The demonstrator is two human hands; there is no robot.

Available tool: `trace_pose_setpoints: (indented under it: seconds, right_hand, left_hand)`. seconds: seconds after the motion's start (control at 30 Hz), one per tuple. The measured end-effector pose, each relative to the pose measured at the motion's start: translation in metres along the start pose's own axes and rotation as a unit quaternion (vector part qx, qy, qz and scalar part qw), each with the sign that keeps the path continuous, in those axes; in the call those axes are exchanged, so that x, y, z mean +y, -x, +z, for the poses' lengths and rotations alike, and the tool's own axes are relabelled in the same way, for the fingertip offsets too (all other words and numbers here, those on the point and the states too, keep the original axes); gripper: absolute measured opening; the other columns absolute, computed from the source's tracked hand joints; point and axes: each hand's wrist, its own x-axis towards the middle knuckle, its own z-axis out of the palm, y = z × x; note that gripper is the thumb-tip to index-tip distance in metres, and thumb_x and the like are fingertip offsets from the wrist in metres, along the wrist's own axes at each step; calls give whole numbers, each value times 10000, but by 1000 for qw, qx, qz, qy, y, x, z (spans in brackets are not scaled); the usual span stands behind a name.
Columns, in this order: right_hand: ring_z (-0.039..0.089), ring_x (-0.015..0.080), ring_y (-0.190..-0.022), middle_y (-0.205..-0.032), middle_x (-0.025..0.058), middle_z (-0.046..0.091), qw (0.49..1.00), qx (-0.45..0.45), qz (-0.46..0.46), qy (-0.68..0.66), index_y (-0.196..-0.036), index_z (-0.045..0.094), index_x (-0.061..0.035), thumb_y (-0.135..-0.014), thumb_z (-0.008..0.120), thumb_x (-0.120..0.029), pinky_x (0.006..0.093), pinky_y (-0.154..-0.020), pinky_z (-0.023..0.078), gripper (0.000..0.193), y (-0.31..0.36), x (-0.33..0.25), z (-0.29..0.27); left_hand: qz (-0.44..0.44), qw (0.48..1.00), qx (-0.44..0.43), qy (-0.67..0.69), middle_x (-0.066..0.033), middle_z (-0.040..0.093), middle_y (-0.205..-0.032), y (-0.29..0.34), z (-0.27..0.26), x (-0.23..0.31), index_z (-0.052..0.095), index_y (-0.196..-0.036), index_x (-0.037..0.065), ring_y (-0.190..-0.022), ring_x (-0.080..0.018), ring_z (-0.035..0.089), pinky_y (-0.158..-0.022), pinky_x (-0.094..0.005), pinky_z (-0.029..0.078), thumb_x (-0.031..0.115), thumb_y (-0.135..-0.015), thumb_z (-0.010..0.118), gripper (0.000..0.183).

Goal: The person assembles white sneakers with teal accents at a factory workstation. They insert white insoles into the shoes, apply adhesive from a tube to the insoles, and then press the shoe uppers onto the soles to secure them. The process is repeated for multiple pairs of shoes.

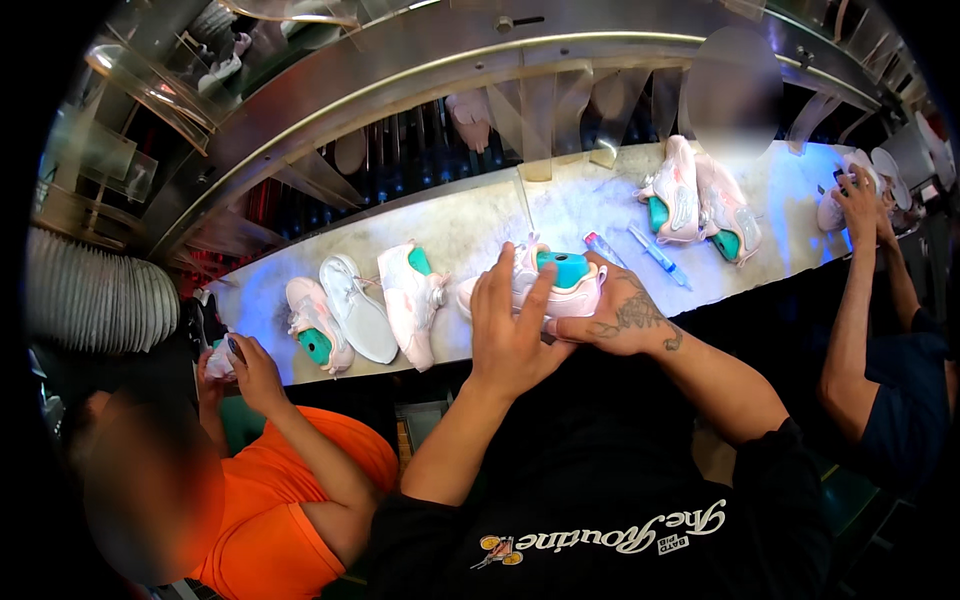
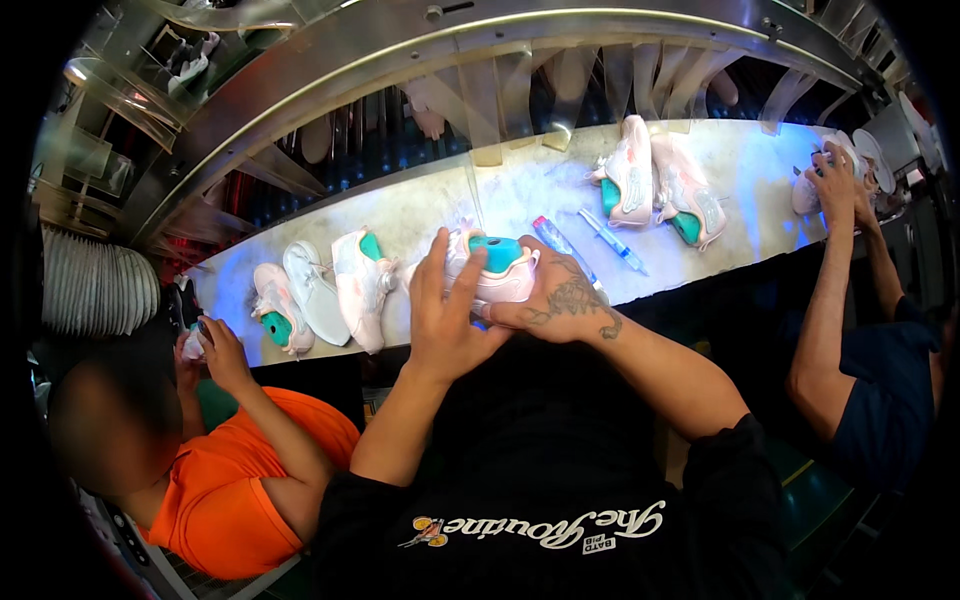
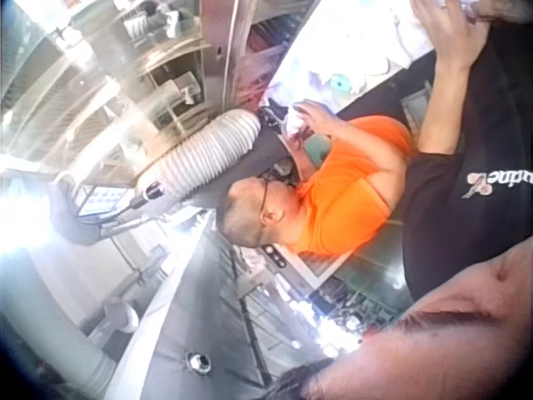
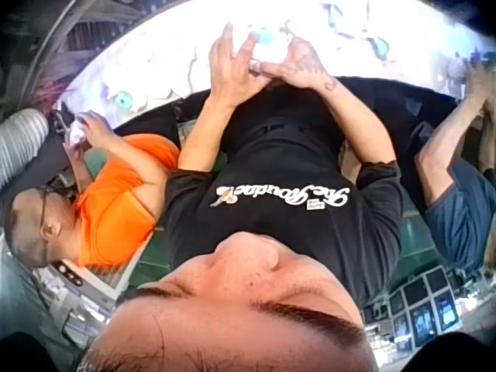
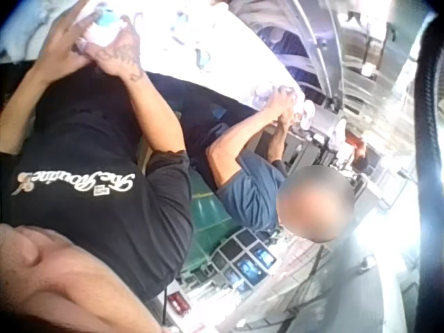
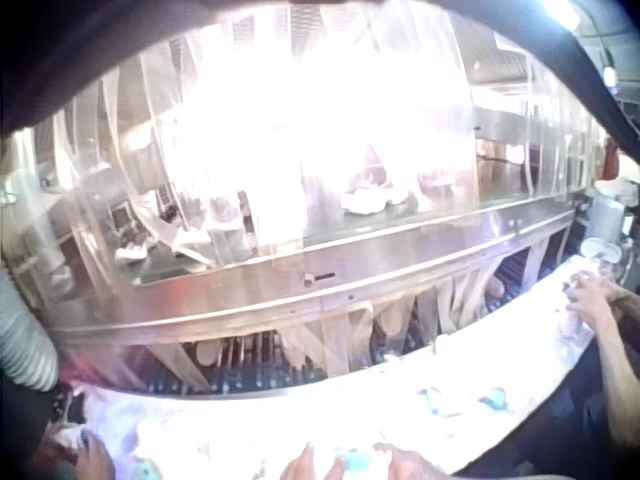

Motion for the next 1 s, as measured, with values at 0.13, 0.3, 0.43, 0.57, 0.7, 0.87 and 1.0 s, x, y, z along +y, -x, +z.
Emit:
trace_pose_setpoints:
  seconds: [0.13, 0.3, 0.43, 0.57, 0.7, 0.87, 1.0]
  right_hand:
    - [610, 445, -1381, -1489, 271, 611, 990, -18, -141, 1, -1639, 459, 24, -878, 858, -380, 488, -1259, 409, 950, 23, -11, -28]
    - [204, 458, -1681, -1798, 298, 207, 959, -119, -253, -52, -1788, 119, -30, -957, 768, -388, 523, -1361, 173, 1113, 33, 6, -40]
    - [133, 454, -1706, -1843, 278, 59, 946, -161, -230, -161, -1803, 40, -83, -955, 743, -359, 527, -1366, 148, 1136, 21, 9, -14]
    - [89, 462, -1713, -1841, 266, 49, 948, -164, -231, -143, -1802, 117, -158, -866, 836, -382, 534, -1360, 177, 1201, 10, 9, -2]
    - [304, 458, -1592, -1699, 258, 320, 957, -133, -233, -108, -1782, 231, -193, -802, 898, -429, 524, -1304, 281, 1209, 1, 9, 7]
    - [471, 401, -1348, -1487, 190, 467, 951, -125, -233, -159, -1743, 376, -194, -818, 899, -471, 507, -1228, 346, 1099, -24, 8, 13]
    - [448, 384, -1454, -1582, 228, 480, 957, -83, -259, -101, -1755, 330, -123, -996, 680, -702, 511, -1263, 326, 1018, -43, 0, 34]
  left_hand:
    - [-17, 989, -1, 146, -338, 414, -1672, 2, 7, 3, 619, -1539, 98, -1456, -525, 536, -1174, -578, 486, 283, -633, 1033, 1013]
    - [-3, 951, -67, 301, -335, 221, -1765, 3, 2, 9, 366, -1735, 123, -1605, -525, 343, -1269, -573, 370, 258, -677, 978, 1230]
    - [-11, 918, -151, 366, -341, 34, -1816, -1, -13, -4, 83, -1799, 50, -1692, -494, 126, -1334, -573, 204, 454, -815, 850, 1311]
    - [-59, 902, -170, 391, -339, 9, -1824, 4, -16, -6, 45, -1792, 17, -1707, -474, 61, -1354, -573, 118, 595, -942, 672, 1203]
    - [-60, 914, -124, 380, -352, 65, -1820, 12, -8, -10, 67, -1785, -6, -1706, -477, 80, -1360, -560, 116, 609, -947, 636, 1185]
    - [-199, 832, -121, 504, -294, 131, -1837, 12, -13, -14, 103, -1766, -64, -1694, -415, 199, -1357, -528, 186, 610, -913, 627, 1206]
    - [-242, 798, -74, 546, -244, 256, -1819, 6, -39, -20, 178, -1754, -78, -1659, -330, 324, -1344, -454, 256, 530, -932, 623, 1115]
